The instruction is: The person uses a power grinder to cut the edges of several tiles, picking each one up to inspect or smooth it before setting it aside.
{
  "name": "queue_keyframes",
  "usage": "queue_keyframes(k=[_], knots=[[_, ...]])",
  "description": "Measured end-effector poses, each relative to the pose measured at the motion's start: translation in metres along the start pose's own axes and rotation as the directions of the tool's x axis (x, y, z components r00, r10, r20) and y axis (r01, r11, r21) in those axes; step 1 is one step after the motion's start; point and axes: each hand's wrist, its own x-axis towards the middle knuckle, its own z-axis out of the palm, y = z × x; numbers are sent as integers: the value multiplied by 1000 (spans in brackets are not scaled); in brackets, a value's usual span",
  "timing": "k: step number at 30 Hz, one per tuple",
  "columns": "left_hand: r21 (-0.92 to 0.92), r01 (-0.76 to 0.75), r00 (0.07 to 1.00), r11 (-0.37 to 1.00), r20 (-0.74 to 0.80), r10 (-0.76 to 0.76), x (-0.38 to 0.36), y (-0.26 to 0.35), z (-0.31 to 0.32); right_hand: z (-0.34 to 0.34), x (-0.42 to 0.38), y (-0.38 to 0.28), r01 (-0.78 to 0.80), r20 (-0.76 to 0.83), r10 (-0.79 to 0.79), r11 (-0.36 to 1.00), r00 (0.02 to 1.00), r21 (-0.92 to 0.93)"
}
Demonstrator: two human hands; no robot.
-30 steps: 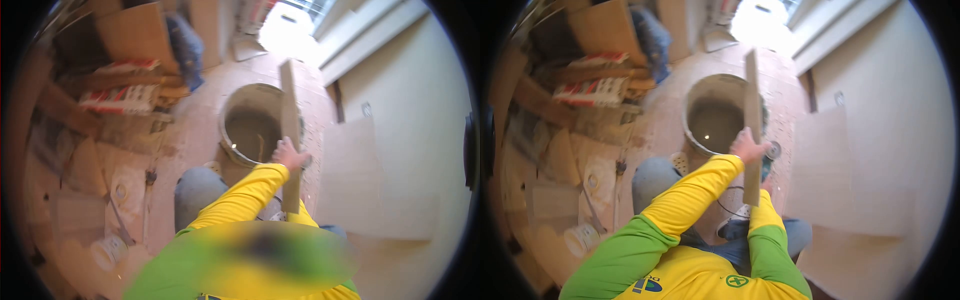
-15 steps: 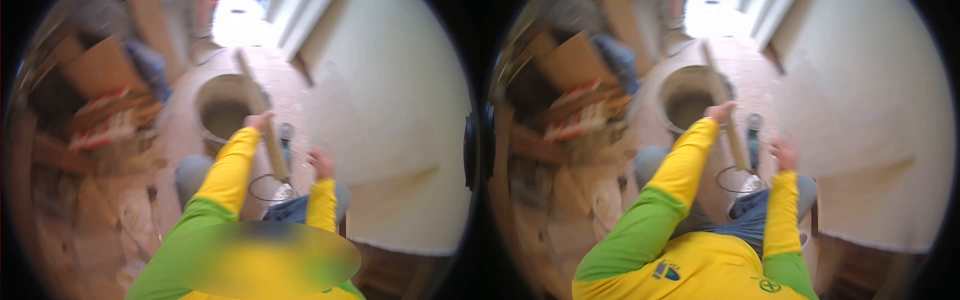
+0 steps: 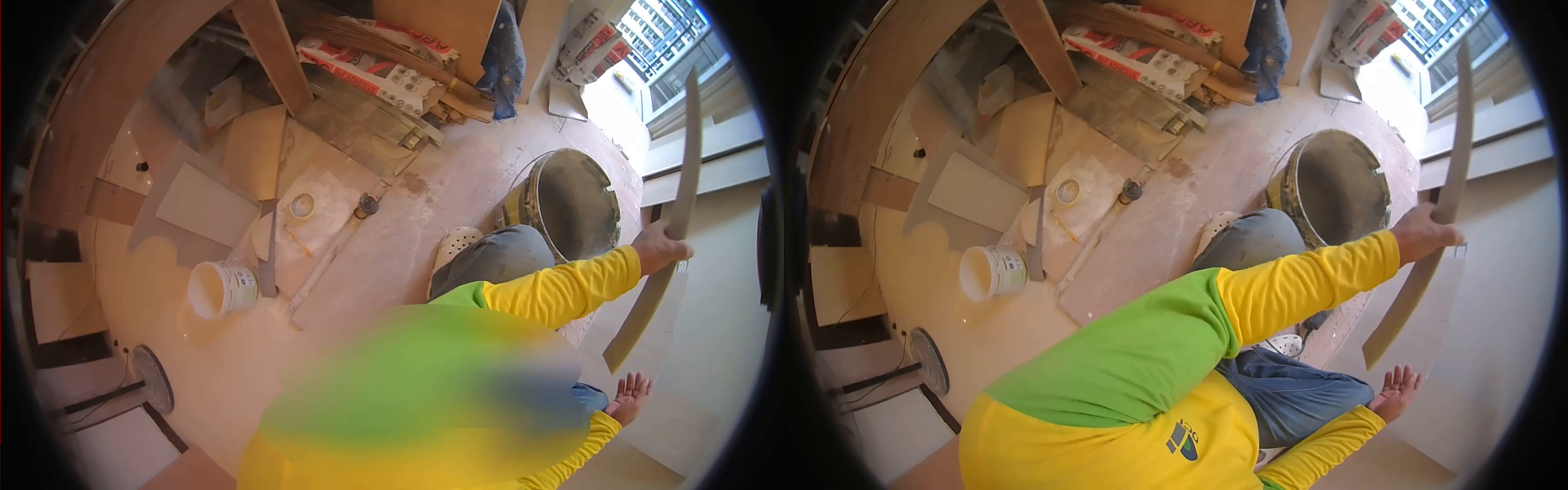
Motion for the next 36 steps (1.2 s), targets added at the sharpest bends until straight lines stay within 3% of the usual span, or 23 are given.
queue_keyframes(k=[2,4,5,6,7,8,9,10,11,12,13,14,16,18,20,22,24,29,33,35,36], knots=[[119,-95,993,988,-59,102,-4,39,-7,-13,9,-3,17,-48,-20,999,999,-46],[173,-248,965,953,-37,258,-8,83,-31,-27,20,-6,-34,-145,-2,970,989,-239],[164,-383,918,909,-44,394,-1,91,-44,-40,29,-2,-26,-156,-12,971,988,-239],[231,-461,869,857,-75,489,2,106,-60,-51,35,5,-73,-151,17,926,988,-370],[344,-535,806,772,-67,588,7,116,-84,-58,33,12,-122,-153,52,861,987,-494],[396,-594,748,700,-47,662,3,133,-113,-66,31,24,-129,-168,51,859,984,-495],[612,-559,732,560,46,679,-6,155,-148,-73,31,37,-111,-116,63,876,991,-470],[569,-675,630,470,114,768,-25,175,-175,-79,30,47,-94,-61,75,892,995,-442],[803,-504,669,319,130,732,-47,194,-208,-84,33,53,-99,-75,74,893,994,-438],[963,-45,747,266,-145,649,-96,214,-218,-89,37,58,-65,-38,54,906,998,-417],[940,-181,738,288,-64,671,-117,216,-253,-93,39,61,-34,1,37,918,999,-396],[831,-274,802,485,-81,591,-142,219,-260,-94,39,62,-43,-8,43,917,999,-396],[972,-144,715,185,-28,699,-192,191,-333,-86,42,60,-35,43,62,887,997,-461],[981,-21,771,192,-107,628,-257,151,-382,-77,43,58,-34,54,69,871,996,-490],[882,239,769,405,-427,475,-322,94,-401,-70,40,54,-26,65,70,853,995,-521],[819,378,779,432,-533,330,-377,37,-413,-63,42,50,-16,92,80,831,993,-556],[786,520,726,334,-613,313,-428,-30,-427,-64,48,50,-6,103,80,820,991,-572],[537,778,540,326,-837,92,-501,-118,-419,-72,60,55,14,135,87,790,987,-612],[497,816,471,294,-867,160,-530,-142,-424,-80,65,54,18,146,98,769,984,-639],[386,896,337,222,-914,227,-541,-141,-433,-81,65,53,19,141,98,756,985,-654],[383,896,333,225,-915,228,-545,-142,-443,-81,65,53,22,145,98,751,985,-660]])
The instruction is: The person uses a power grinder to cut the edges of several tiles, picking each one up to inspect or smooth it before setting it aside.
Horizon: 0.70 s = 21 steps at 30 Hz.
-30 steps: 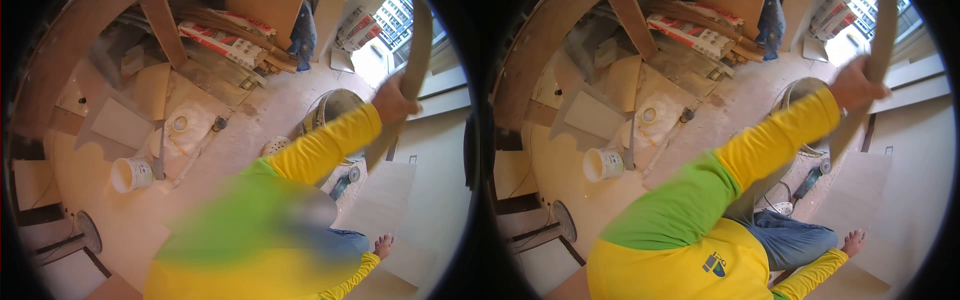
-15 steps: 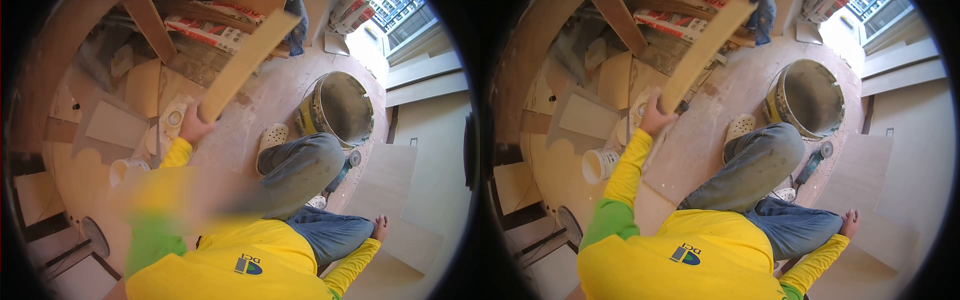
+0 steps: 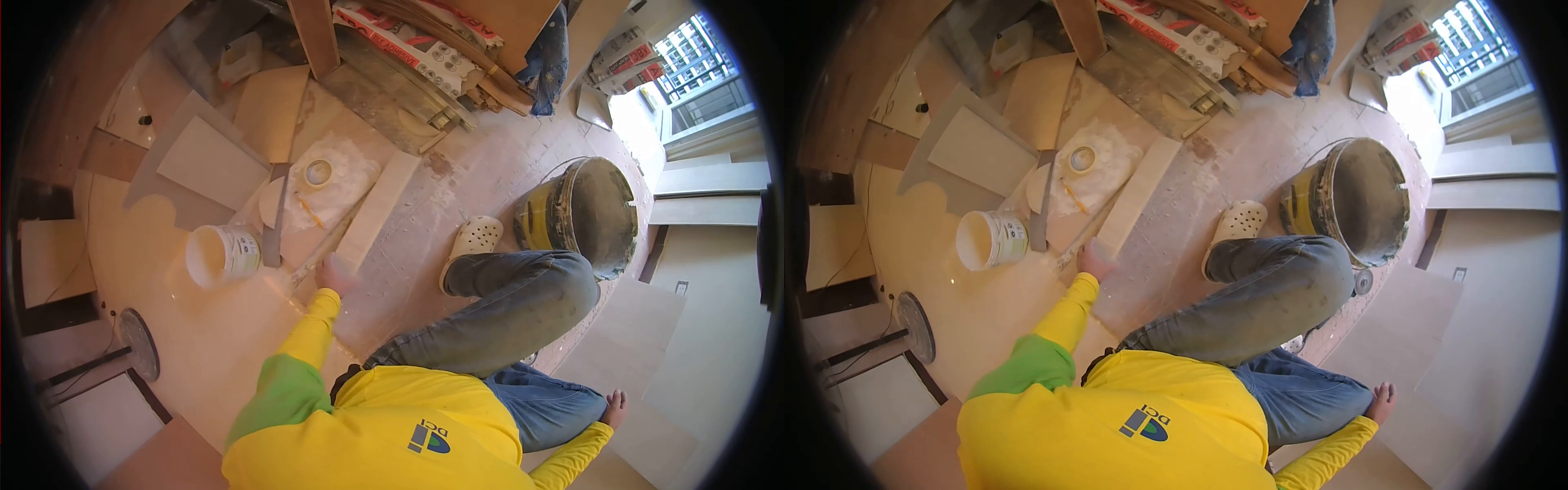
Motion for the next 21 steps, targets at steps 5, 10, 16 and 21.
queue_keyframes(k=[5,10,16,21], knots=[[66,98,981,993,-172,-85,47,-10,-3,1,-1,-2,-4,-13,4,1000,1000,10],[-12,260,932,966,-260,-254,95,34,20,-2,6,1,-4,-16,4,1000,1000,1],[-83,389,872,918,-290,-395,140,101,27,-4,-2,-2,3,-34,-4,1000,999,-31],[-99,427,853,899,-286,-436,170,131,29,-7,-10,-4,-18,-40,15,998,999,-64]])
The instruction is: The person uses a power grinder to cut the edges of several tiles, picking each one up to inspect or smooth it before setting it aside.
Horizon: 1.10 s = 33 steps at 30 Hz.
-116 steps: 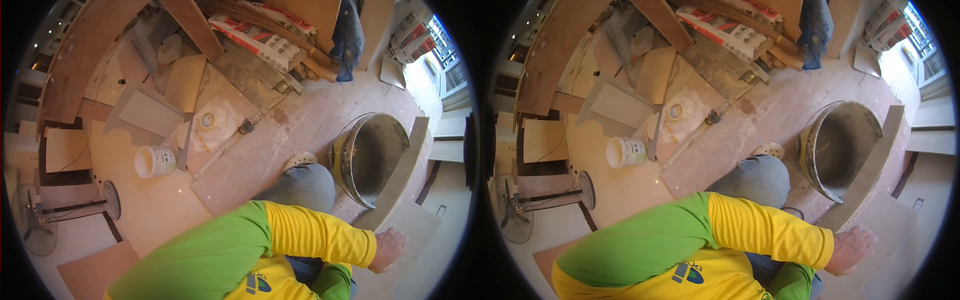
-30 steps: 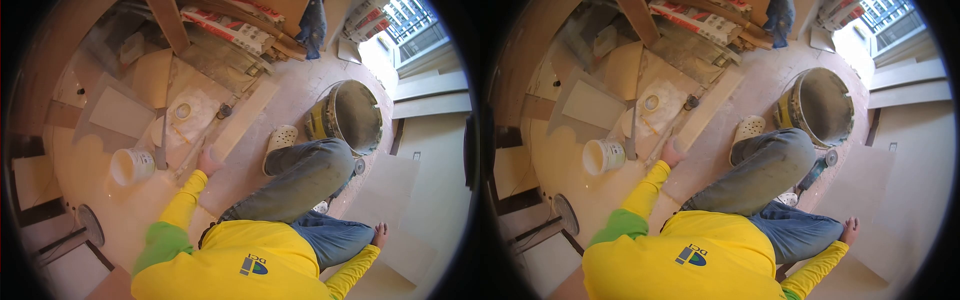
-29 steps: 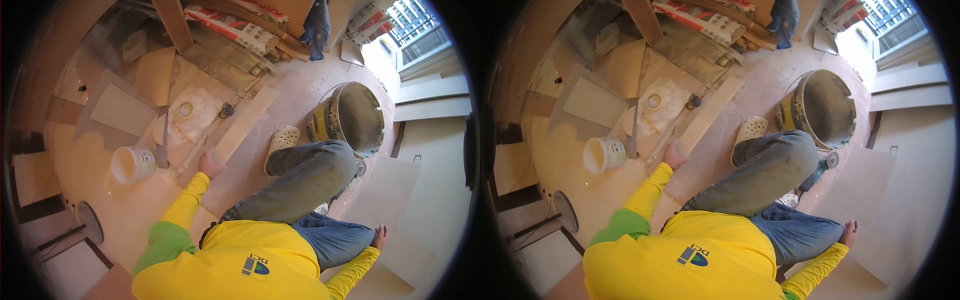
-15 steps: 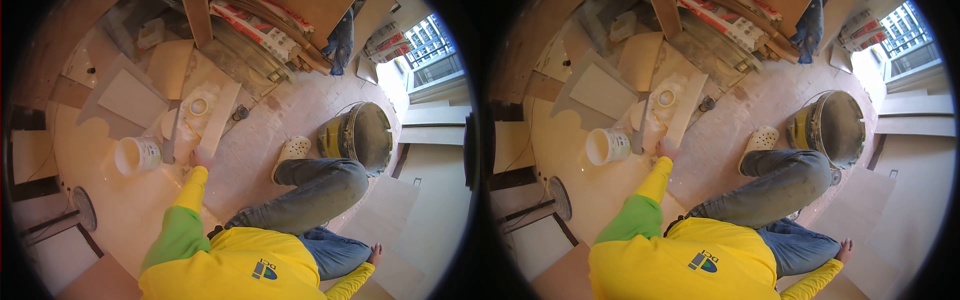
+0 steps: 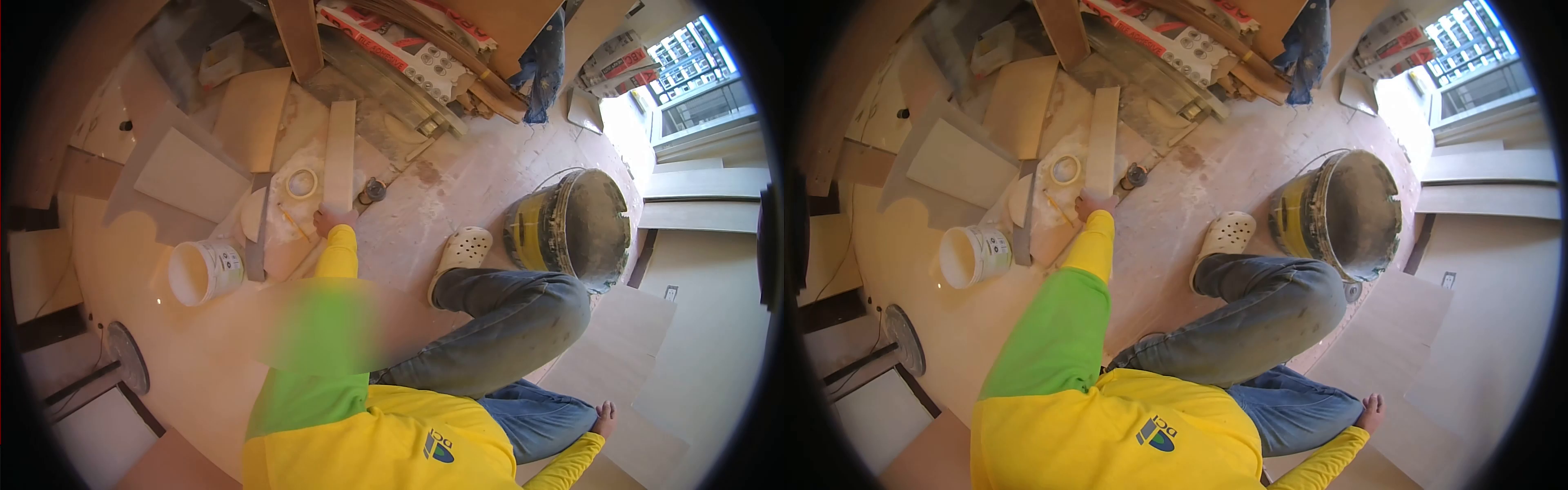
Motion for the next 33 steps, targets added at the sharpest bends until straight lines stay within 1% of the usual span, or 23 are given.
queue_keyframes(k=[3,5,6,8,9,11,12,14,15,17,19,21,23,24,25,26,27,28,29,30,31,32,33], knots=[[37,21,1000,999,10,-22,5,9,4,-1,0,-2,-11,14,11,999,1000,-36],[142,43,998,989,39,-49,7,12,4,0,0,-3,-23,20,23,999,1000,-40],[144,43,998,989,38,-49,8,12,2,0,1,-3,-27,25,28,999,999,-34],[307,21,996,952,80,-48,9,11,-1,2,2,-5,-30,30,31,999,999,-28],[308,22,996,951,80,-49,10,10,-2,3,2,-8,-32,38,33,999,999,-44],[355,-20,987,935,155,-37,13,3,-2,4,4,-10,-38,52,41,997,998,-64],[362,-18,988,932,152,-40,14,-2,0,5,5,-10,-27,63,31,998,998,-55],[284,-79,989,956,144,39,11,-7,-2,7,7,-11,-19,79,23,999,997,-45],[290,-75,990,954,139,36,6,-10,-6,8,8,-11,-23,77,25,999,997,-24],[227,-146,981,963,161,111,-13,-14,-17,9,9,-10,-29,86,29,1000,996,2],[208,-325,946,923,70,317,-26,-57,18,10,11,-11,-13,100,10,1000,995,25],[170,-429,887,887,263,379,-66,-77,2,11,11,-14,-7,142,2,999,990,32],[-17,-446,783,895,478,399,-112,-94,-17,13,13,-13,-2,178,-5,999,984,40],[-385,-435,660,814,479,579,-132,-112,-14,14,13,-12,3,228,-15,999,973,49],[-398,-365,439,841,723,533,-154,-115,-20,15,15,-13,9,278,-26,998,960,60],[-426,-281,230,860,840,492,-173,-102,-60,18,13,-18,9,289,-29,998,957,70],[-431,-192,1,881,898,440,-192,-85,-106,24,3,-31,76,320,-63,997,945,-29],[-368,0,-168,930,917,363,-209,-84,-111,30,-7,-41,146,351,-94,981,932,-124],[-260,174,-345,950,887,306,-222,-80,-113,36,-13,-47,145,358,-97,983,929,-110],[-264,165,-335,950,891,305,-229,-72,-120,40,-19,-50,214,361,-160,970,919,-117],[-283,263,-317,922,877,360,-235,-65,-128,44,-27,-55,280,362,-220,952,906,-122],[-301,357,-296,884,861,413,-240,-57,-138,48,-37,-66,275,360,-220,956,907,-107],[-307,341,-293,888,863,411,-243,-40,-158,52,-48,-80,302,365,-241,946,899,-121]])
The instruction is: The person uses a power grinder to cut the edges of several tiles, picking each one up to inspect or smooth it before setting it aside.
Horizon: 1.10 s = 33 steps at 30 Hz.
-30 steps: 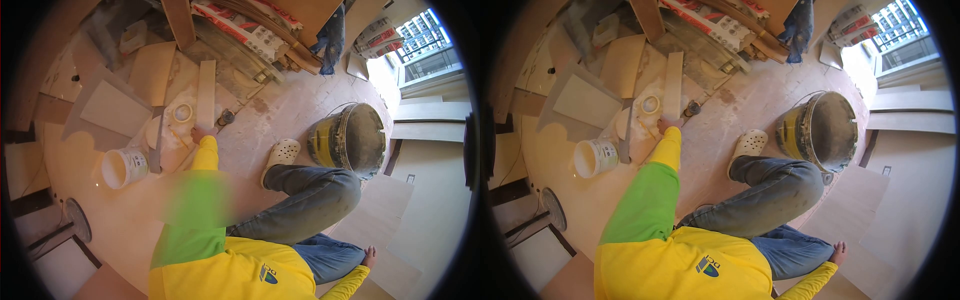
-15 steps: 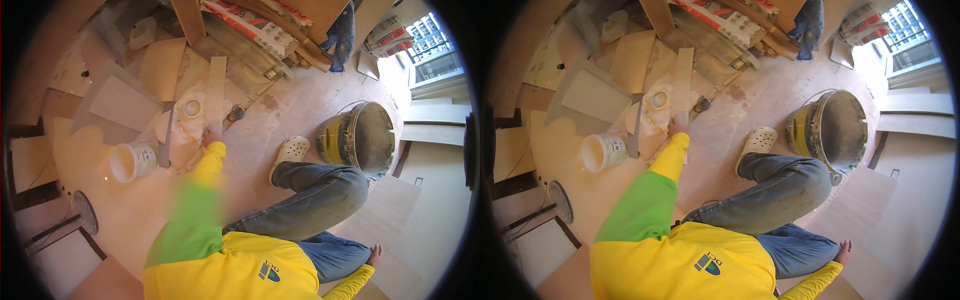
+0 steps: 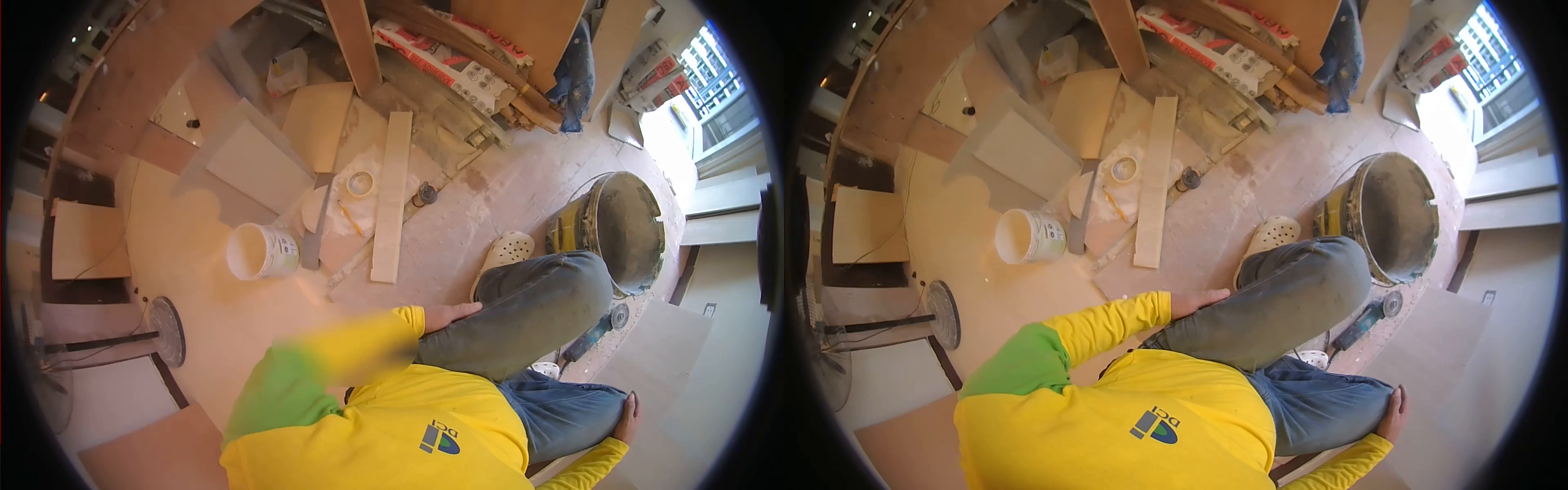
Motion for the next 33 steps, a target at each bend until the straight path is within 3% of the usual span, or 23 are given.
queue_keyframes(k=[2,4,5,6,7,8,11,14,15,16,18,21,33], knots=[[-85,-129,967,988,209,144,-18,53,27,6,-1,-2,11,0,-11,1000,1000,-10],[114,-425,904,898,108,414,-5,81,43,5,5,11,76,-29,-74,993,997,87],[399,-505,856,765,119,503,-12,112,50,6,-1,-6,31,-13,-29,981,1000,191],[480,-612,768,629,167,619,-11,138,58,3,-6,-27,-21,-10,25,957,1000,290],[481,-654,728,584,191,659,-11,166,72,2,-3,-26,-6,-35,25,887,999,461],[371,-798,578,475,250,777,-21,190,89,-3,-11,-55,-45,-45,72,901,996,432],[6,-919,334,393,543,771,-66,284,154,-11,-4,-84,81,-115,-31,881,993,466],[-120,-941,132,317,731,669,-122,338,232,3,23,-81,163,-238,-36,825,971,541],[-131,-943,98,305,769,632,-129,345,258,12,35,-61,49,-181,59,840,982,541],[-139,-943,76,301,792,605,-133,348,278,17,43,-47,-65,-117,151,839,982,540],[-148,-951,33,271,824,565,-139,346,317,17,43,-43,-133,-127,212,880,969,455],[-150,-956,6,251,847,532,-136,334,356,14,36,-58,-59,-88,153,755,984,654],[-122,-946,21,300,900,434,-101,310,399,11,40,-59,-130,-27,203,718,979,684]])
